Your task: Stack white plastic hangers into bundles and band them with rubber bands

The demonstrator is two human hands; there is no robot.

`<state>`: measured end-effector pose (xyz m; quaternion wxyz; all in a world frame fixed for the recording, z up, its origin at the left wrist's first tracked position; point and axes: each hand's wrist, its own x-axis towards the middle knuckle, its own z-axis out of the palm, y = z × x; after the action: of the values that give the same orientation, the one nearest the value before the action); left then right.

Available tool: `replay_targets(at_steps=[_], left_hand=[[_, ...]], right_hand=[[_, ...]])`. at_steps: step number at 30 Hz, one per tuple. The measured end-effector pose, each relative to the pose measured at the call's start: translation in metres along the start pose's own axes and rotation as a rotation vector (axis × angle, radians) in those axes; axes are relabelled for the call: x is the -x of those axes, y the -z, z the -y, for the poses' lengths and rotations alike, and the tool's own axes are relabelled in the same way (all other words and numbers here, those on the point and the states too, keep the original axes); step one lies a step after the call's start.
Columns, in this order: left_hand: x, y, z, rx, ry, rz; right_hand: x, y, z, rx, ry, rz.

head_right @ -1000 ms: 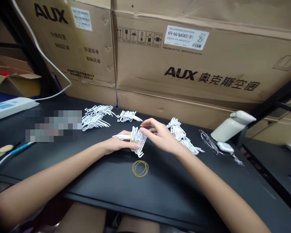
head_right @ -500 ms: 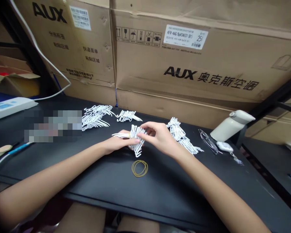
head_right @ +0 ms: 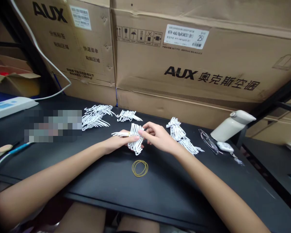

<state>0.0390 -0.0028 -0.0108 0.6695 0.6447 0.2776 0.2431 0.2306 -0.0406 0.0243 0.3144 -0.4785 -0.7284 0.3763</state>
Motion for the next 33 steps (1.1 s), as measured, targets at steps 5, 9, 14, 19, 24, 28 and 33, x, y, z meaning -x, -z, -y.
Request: replay_targets(at_steps=[5,9,14,19,24,28,33], left_hand=[[0.000,0.000,0.001,0.015,0.005,-0.005],[0.000,0.001,0.001,0.058,-0.007,-0.033],[-0.002,0.005,0.002,0.168,-0.037,-0.070],[-0.003,0.008,0.004,0.154,0.012,-0.079],[-0.004,0.008,0.007,0.110,0.021,-0.100],[-0.004,0.008,0.009,0.061,0.007,-0.073],[-0.006,0.008,0.011,0.020,0.001,-0.043]], right_hand=[[0.001,-0.001,0.002,-0.015,0.020,-0.009],[0.003,0.001,0.006,0.085,0.071,-0.097],[0.010,0.013,0.019,0.339,0.166,-0.337],[0.025,0.027,0.024,0.349,0.181,-0.595],[0.051,0.031,0.018,0.270,0.172,-0.853],[0.074,0.029,0.010,0.285,0.138,-1.018],[0.098,0.010,-0.014,0.324,0.050,-1.064]])
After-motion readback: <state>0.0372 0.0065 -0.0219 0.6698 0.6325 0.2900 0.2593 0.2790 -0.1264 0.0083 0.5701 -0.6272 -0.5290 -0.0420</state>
